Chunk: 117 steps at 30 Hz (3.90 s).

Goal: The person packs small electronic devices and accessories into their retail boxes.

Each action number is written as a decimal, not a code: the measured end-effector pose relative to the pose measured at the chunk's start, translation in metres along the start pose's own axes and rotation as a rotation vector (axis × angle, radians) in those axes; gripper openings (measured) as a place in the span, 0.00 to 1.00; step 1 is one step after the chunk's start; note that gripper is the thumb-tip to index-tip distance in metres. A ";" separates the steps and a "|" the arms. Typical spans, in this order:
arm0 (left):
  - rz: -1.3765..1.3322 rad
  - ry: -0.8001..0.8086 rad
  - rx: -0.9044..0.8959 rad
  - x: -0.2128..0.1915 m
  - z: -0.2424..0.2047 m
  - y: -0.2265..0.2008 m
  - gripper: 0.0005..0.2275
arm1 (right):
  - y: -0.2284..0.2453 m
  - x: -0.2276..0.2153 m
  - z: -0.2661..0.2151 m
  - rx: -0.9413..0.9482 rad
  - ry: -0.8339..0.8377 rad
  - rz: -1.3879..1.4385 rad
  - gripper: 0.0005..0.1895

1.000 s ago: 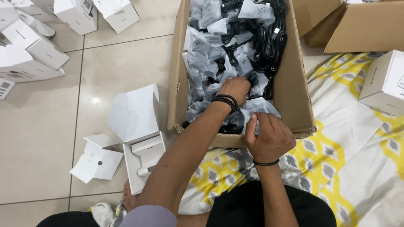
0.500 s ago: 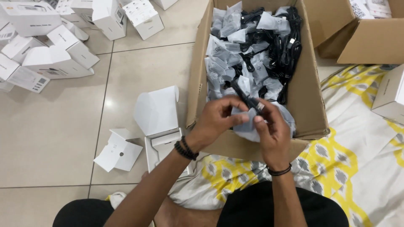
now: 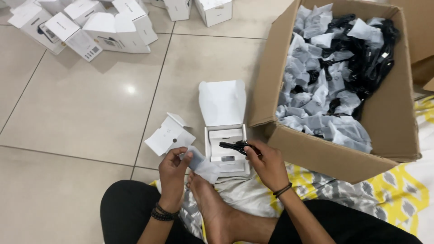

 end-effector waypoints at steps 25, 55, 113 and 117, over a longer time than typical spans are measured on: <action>-0.290 0.113 -0.114 0.032 -0.046 0.032 0.06 | -0.034 0.134 -0.063 0.262 0.117 0.621 0.16; 0.666 0.146 0.650 0.046 -0.060 -0.112 0.12 | -0.035 0.115 -0.058 0.282 0.198 0.675 0.30; 0.021 -0.395 -0.046 -0.088 0.004 0.063 0.32 | 0.103 0.190 0.063 -0.516 0.011 -0.391 0.20; -0.410 -0.314 -0.115 -0.083 0.025 0.081 0.23 | 0.045 0.232 0.109 -0.446 0.118 -0.417 0.28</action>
Point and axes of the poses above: each hand's wrist, its own z-axis towards the middle knuckle, its own x-axis out of the palm, y = z × x, the point moved 10 cm from there along z, towards the middle knuckle, and after that the axes turned 6 degrees about y, right-handed, at the moved point
